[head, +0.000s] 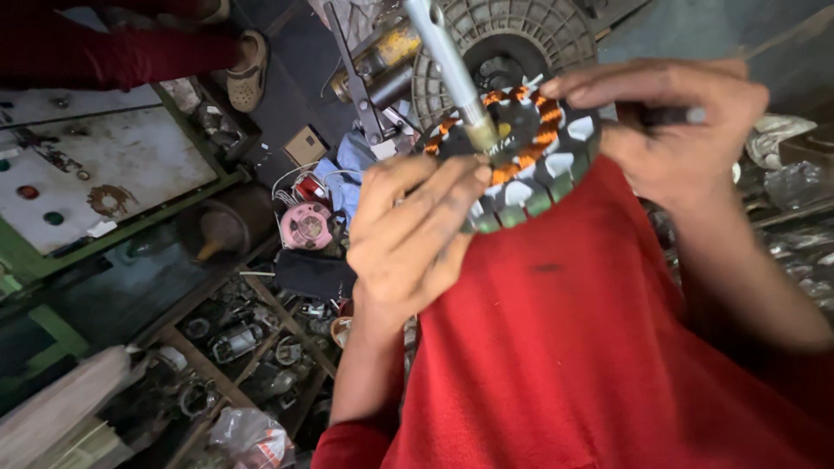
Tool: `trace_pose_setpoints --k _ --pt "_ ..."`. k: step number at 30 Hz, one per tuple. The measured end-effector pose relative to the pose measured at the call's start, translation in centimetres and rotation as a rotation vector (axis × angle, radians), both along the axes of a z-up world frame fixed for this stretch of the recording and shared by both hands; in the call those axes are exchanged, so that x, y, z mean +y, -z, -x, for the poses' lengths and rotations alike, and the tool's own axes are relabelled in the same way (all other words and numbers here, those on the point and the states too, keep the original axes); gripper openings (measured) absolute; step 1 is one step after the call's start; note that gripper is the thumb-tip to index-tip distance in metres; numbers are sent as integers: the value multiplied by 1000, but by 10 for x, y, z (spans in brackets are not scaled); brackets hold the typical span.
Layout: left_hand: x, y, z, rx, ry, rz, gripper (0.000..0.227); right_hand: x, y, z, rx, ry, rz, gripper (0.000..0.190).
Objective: The person assembles a circular electrical component by hand, inserting small copper-wound pieces into slots on a rotating fixture. They repeatedly pick up pieces, place them into the fixture, and adjust their positions while the fixture spins.
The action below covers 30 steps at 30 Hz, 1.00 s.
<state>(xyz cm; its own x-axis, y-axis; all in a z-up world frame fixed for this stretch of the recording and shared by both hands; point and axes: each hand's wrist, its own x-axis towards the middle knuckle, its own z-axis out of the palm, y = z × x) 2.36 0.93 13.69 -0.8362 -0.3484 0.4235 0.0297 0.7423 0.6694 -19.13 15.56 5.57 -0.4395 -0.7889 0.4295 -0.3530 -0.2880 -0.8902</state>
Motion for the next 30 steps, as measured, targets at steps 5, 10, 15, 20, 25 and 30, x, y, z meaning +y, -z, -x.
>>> trace_pose_setpoints --k 5,10,15,20,25,30 --pt "13 -17 -8 13 -17 83 26 9 -21 -13 80 10 7 7" --pt "21 -24 -17 27 5 121 20 12 -35 -23 156 68 -30 8" --pt "24 -25 -22 18 34 175 21 24 -31 -32 134 101 -45 7" --pt "28 -15 -19 64 -20 55 27 30 -17 -27 91 65 20 13" --pt "26 15 -4 57 -155 -299 40 31 -9 -17 165 158 -203 33" --pt "17 57 13 -13 -218 -521 38 27 17 -19 -177 248 -402 33"
